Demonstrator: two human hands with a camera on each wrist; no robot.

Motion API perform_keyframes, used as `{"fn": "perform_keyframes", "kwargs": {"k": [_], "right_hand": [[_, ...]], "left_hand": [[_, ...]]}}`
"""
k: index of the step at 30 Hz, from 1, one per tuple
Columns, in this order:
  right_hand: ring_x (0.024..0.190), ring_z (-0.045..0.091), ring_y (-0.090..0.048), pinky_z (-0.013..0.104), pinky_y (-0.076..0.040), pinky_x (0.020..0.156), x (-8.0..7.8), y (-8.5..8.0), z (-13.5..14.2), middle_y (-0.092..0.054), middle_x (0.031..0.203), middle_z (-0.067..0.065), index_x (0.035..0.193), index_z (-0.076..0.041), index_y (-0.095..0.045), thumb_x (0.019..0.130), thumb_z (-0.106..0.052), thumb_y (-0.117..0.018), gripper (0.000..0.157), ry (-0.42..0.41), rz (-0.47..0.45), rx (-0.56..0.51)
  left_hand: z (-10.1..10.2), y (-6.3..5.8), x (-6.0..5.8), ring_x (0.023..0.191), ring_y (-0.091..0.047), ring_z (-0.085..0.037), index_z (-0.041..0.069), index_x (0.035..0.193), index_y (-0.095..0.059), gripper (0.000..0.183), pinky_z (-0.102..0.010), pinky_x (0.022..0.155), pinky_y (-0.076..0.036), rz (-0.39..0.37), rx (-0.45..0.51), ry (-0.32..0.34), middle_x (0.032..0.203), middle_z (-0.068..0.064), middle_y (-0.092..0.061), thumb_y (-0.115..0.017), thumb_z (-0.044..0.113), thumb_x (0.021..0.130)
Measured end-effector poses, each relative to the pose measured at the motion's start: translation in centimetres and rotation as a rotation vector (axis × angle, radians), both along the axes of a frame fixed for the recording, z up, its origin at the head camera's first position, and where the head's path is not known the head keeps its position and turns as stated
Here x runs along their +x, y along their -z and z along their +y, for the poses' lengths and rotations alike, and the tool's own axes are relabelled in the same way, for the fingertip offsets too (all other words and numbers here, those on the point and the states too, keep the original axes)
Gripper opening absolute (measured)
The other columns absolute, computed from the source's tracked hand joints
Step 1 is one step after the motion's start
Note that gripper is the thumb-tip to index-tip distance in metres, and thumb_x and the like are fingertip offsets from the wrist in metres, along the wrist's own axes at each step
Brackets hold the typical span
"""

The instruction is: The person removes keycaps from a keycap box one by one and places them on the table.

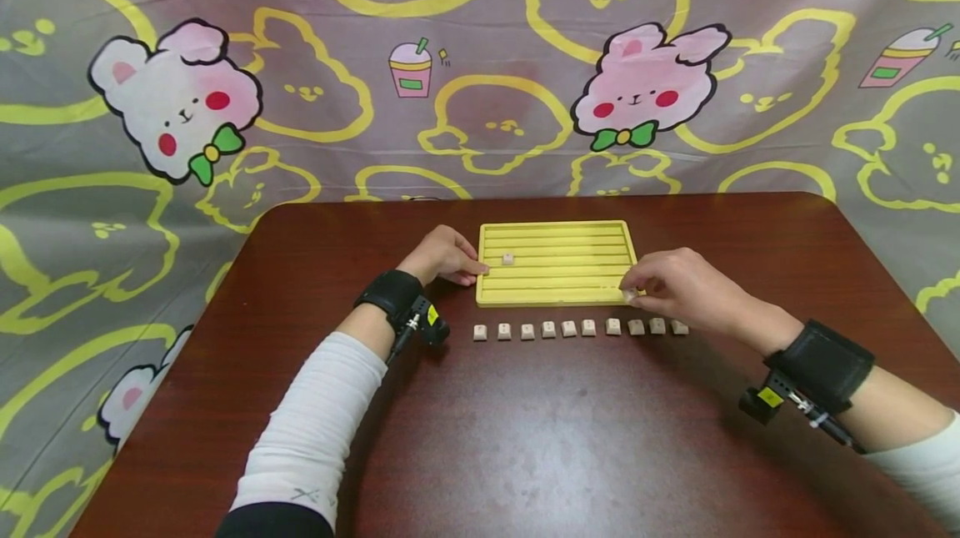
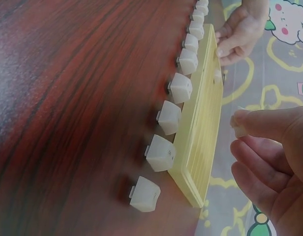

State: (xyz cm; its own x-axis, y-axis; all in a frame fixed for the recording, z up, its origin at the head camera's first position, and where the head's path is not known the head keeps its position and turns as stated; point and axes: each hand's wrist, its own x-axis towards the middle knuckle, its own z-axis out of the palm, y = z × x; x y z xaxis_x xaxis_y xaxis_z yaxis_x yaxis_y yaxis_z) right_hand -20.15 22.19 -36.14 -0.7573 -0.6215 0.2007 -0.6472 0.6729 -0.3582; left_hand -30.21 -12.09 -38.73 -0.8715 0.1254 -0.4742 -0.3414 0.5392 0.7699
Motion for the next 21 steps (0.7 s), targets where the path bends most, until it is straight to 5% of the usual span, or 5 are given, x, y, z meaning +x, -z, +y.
{"fn": "perform_keyframes", "kwargs": {"k": [21], "right_hand": [[0.077,0.001,-0.059,0.024,-0.054,0.062,1.1,0.9,2.4,-0.069,0.089,-0.009,0.095,-0.016,-0.075,0.081,-0.011,-0.076,0.015,0.042,0.019,-0.009]], "left_hand": [[0.0,-0.1,0.2,0.052,-0.062,-0.011,-0.009,0.103,-0.061,0.034,-0.026,0.058,-0.060,0.006,0.013,0.006,0.065,-0.006,-0.061,-0.079,0.002,0.075]]}}
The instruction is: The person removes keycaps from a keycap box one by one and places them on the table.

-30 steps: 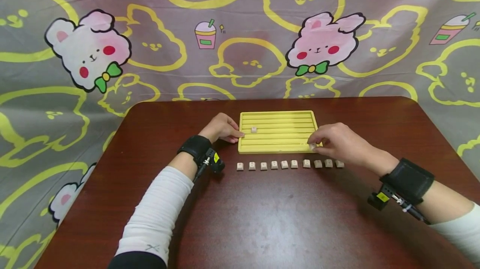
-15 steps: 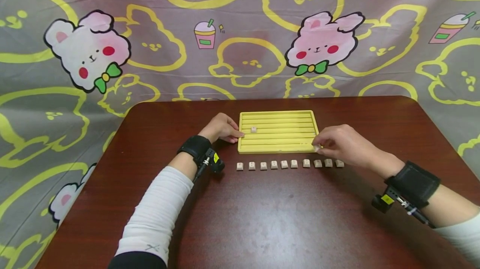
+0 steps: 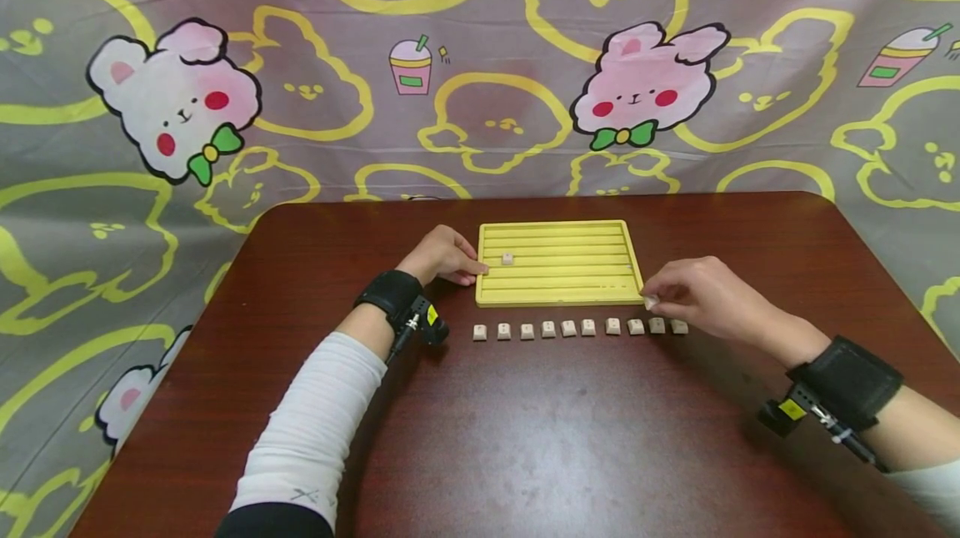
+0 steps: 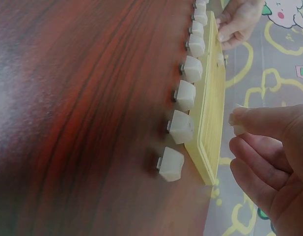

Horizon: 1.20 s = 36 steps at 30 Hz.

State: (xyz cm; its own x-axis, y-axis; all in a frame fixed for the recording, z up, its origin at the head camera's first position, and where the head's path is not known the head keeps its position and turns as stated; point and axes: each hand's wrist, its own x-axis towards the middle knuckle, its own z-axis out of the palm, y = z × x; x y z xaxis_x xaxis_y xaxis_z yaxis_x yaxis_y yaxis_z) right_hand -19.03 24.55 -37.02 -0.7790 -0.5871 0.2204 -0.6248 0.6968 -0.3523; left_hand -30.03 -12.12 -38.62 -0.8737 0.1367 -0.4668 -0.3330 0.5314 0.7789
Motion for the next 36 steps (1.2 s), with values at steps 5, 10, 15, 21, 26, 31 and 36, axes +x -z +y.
{"fn": "perform_keyframes", "kwargs": {"k": [5,10,15,21,26,31,36], "right_hand": [[0.075,0.001,-0.059,0.023,-0.054,0.062,0.4,0.4,1.0,-0.069,0.089,-0.009,0.096,-0.016,-0.075,0.080,-0.012,-0.076,0.017,0.045,-0.031,-0.026],[0.073,0.001,-0.058,0.021,-0.054,0.061,0.6,0.6,1.7,-0.070,0.089,-0.009,0.098,-0.015,-0.075,0.078,-0.012,-0.077,0.020,0.064,-0.045,-0.038],[0.072,0.000,-0.057,0.021,-0.053,0.059,1.0,0.6,1.9,-0.070,0.087,-0.009,0.096,-0.015,-0.075,0.078,-0.008,-0.077,0.019,0.067,-0.027,-0.046],[0.074,-0.002,-0.058,0.022,-0.056,0.063,1.3,0.9,2.5,-0.070,0.087,-0.009,0.095,-0.015,-0.075,0.077,-0.007,-0.078,0.020,0.074,-0.012,-0.050],[0.075,-0.002,-0.058,0.023,-0.057,0.064,1.7,1.0,3.2,-0.069,0.087,-0.010,0.095,-0.015,-0.075,0.076,-0.007,-0.078,0.020,0.097,0.006,-0.046],[0.075,-0.002,-0.058,0.023,-0.057,0.064,2.0,1.3,3.7,-0.070,0.088,-0.010,0.095,-0.015,-0.075,0.076,-0.007,-0.078,0.021,0.108,0.018,-0.042],[0.075,-0.003,-0.058,0.023,-0.057,0.064,2.1,1.5,4.1,-0.070,0.088,-0.010,0.094,-0.015,-0.075,0.076,-0.006,-0.078,0.020,0.111,0.028,-0.044]], "left_hand": [[0.1,0.0,0.0,0.051,-0.062,-0.011,-0.009,0.103,-0.061,0.034,-0.026,0.058,-0.060,0.002,-0.004,-0.002,0.065,-0.006,-0.061,-0.079,0.003,0.075],[0.0,-0.1,0.0,0.051,-0.062,-0.011,-0.008,0.103,-0.062,0.035,-0.026,0.058,-0.060,0.005,-0.012,-0.005,0.066,-0.006,-0.061,-0.079,0.004,0.075],[0.1,-0.1,0.0,0.051,-0.062,-0.011,-0.009,0.104,-0.062,0.035,-0.026,0.057,-0.060,0.001,-0.003,-0.006,0.064,-0.006,-0.061,-0.079,0.003,0.075],[0.1,0.1,0.0,0.051,-0.062,-0.012,-0.008,0.103,-0.062,0.035,-0.026,0.057,-0.060,-0.006,-0.018,-0.011,0.066,-0.006,-0.061,-0.079,0.004,0.075],[0.1,0.1,-0.1,0.052,-0.063,-0.012,-0.007,0.103,-0.063,0.034,-0.026,0.058,-0.060,-0.006,-0.026,-0.005,0.067,-0.006,-0.062,-0.079,0.005,0.075],[0.1,0.0,0.0,0.052,-0.062,-0.012,-0.008,0.103,-0.063,0.034,-0.026,0.057,-0.060,-0.002,-0.022,-0.003,0.067,-0.007,-0.062,-0.079,0.004,0.075],[0.1,0.0,-0.1,0.052,-0.063,-0.012,-0.008,0.103,-0.063,0.034,-0.026,0.057,-0.060,-0.004,-0.025,-0.005,0.067,-0.007,-0.062,-0.079,0.004,0.076]]}}
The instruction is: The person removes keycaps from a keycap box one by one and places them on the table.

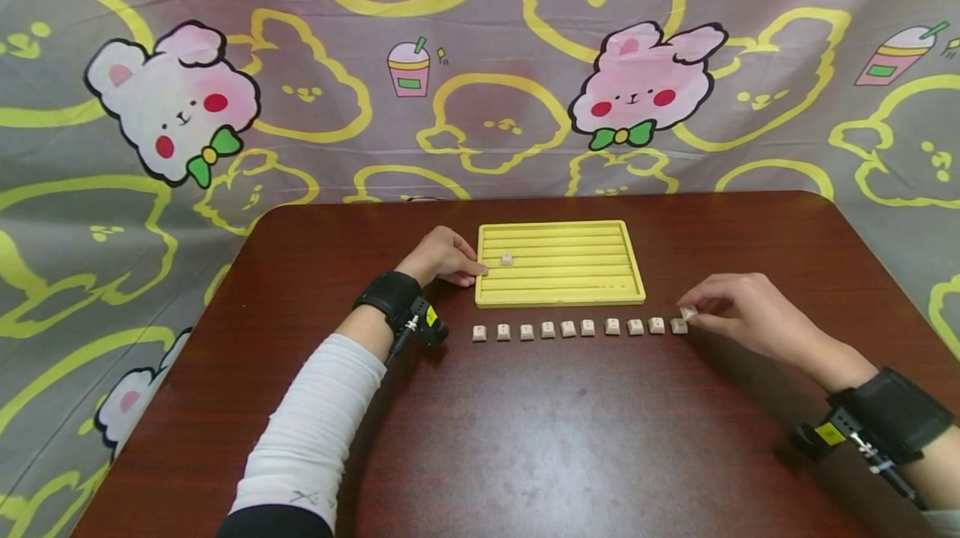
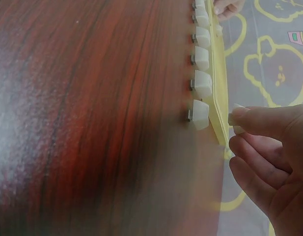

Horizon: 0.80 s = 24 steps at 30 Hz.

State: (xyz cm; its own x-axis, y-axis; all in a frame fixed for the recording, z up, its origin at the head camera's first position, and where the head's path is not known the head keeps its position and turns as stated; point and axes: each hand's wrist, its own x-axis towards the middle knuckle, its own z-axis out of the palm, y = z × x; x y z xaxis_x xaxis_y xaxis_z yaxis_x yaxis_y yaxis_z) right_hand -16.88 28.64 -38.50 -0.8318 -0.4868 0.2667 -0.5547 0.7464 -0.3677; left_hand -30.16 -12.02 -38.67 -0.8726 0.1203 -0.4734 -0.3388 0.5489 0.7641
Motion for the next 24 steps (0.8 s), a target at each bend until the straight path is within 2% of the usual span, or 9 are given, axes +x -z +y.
{"fn": "perform_keyframes", "kwargs": {"k": [15,24], "right_hand": [[0.078,0.003,-0.060,0.024,-0.057,0.066,0.5,0.6,1.2,-0.070,0.090,-0.009,0.095,-0.019,-0.074,0.075,-0.010,-0.079,0.023,0.095,-0.044,0.043],[0.078,0.004,-0.061,0.024,-0.056,0.065,0.5,1.3,1.6,-0.071,0.090,-0.008,0.094,-0.018,-0.074,0.075,-0.008,-0.079,0.022,0.093,-0.053,0.041]], "left_hand": [[0.1,0.0,0.0,0.052,-0.062,-0.012,-0.007,0.102,-0.064,0.033,-0.026,0.057,-0.060,0.005,-0.022,-0.002,0.070,-0.007,-0.062,-0.079,0.006,0.075],[0.1,-0.2,0.1,0.052,-0.062,-0.012,-0.008,0.102,-0.064,0.033,-0.025,0.057,-0.060,0.002,-0.008,-0.001,0.069,-0.007,-0.061,-0.079,0.005,0.076]]}}
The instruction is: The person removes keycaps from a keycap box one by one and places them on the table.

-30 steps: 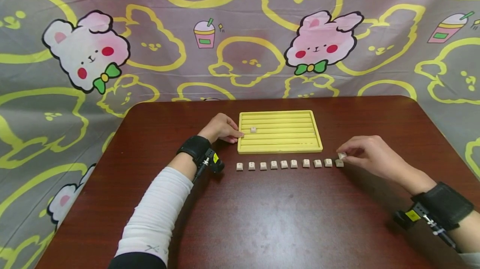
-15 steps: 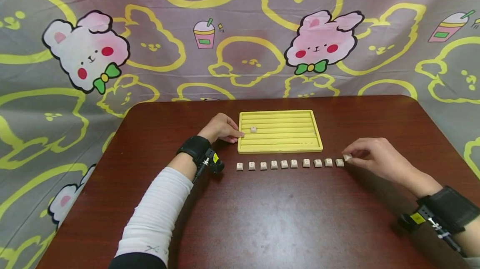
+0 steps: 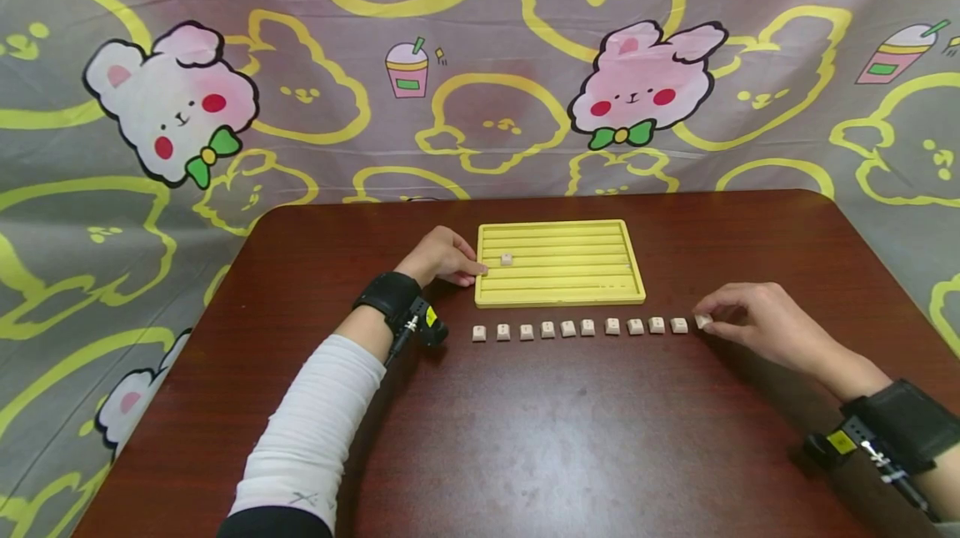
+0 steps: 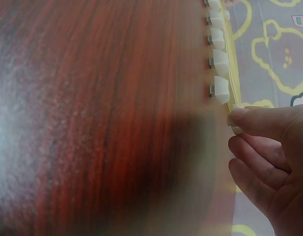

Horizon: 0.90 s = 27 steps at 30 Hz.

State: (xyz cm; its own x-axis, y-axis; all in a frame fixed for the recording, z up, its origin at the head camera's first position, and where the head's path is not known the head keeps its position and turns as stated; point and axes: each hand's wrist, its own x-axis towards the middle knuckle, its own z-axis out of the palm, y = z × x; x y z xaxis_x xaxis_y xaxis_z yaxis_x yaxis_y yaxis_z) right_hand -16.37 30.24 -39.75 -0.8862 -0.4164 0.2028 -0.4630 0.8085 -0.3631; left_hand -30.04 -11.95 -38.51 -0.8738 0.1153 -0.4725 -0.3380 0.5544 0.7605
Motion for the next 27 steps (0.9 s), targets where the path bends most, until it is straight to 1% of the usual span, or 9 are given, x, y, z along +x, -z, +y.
{"fn": "perform_keyframes", "kwargs": {"k": [5,10,15,27], "right_hand": [[0.079,0.006,-0.061,0.024,-0.056,0.066,-0.05,0.20,-0.08,-0.071,0.091,-0.007,0.096,-0.018,-0.074,0.076,-0.008,-0.078,0.022,0.010,-0.031,0.003],[0.080,0.007,-0.062,0.026,-0.056,0.067,-0.02,0.29,-0.04,-0.071,0.092,-0.006,0.097,-0.018,-0.073,0.077,-0.009,-0.077,0.022,0.025,-0.060,0.012],[0.080,0.008,-0.062,0.026,-0.056,0.067,-0.04,0.50,0.09,-0.071,0.092,-0.006,0.096,-0.017,-0.073,0.077,-0.010,-0.077,0.021,0.029,-0.064,0.022],[0.079,0.006,-0.061,0.027,-0.056,0.067,-0.04,0.75,0.22,-0.070,0.090,-0.006,0.094,-0.019,-0.073,0.077,-0.009,-0.077,0.019,0.049,-0.091,0.034]], "left_hand": [[-0.01,0.01,-0.03,0.052,-0.062,-0.012,-0.008,0.102,-0.064,0.033,-0.026,0.058,-0.060,-0.006,0.012,-0.001,0.068,-0.007,-0.062,-0.079,0.005,0.076],[-0.05,0.07,-0.11,0.052,-0.062,-0.012,-0.007,0.103,-0.064,0.034,-0.026,0.058,-0.060,-0.009,0.004,0.001,0.067,-0.006,-0.062,-0.079,0.006,0.076],[-0.01,0.02,-0.11,0.053,-0.063,-0.012,-0.007,0.103,-0.065,0.034,-0.027,0.058,-0.060,-0.010,-0.009,-0.005,0.070,-0.007,-0.062,-0.080,0.007,0.075],[-0.13,-0.04,-0.07,0.053,-0.063,-0.012,-0.007,0.102,-0.064,0.033,-0.027,0.059,-0.061,-0.010,0.009,0.005,0.067,-0.006,-0.062,-0.079,0.006,0.076]]}}
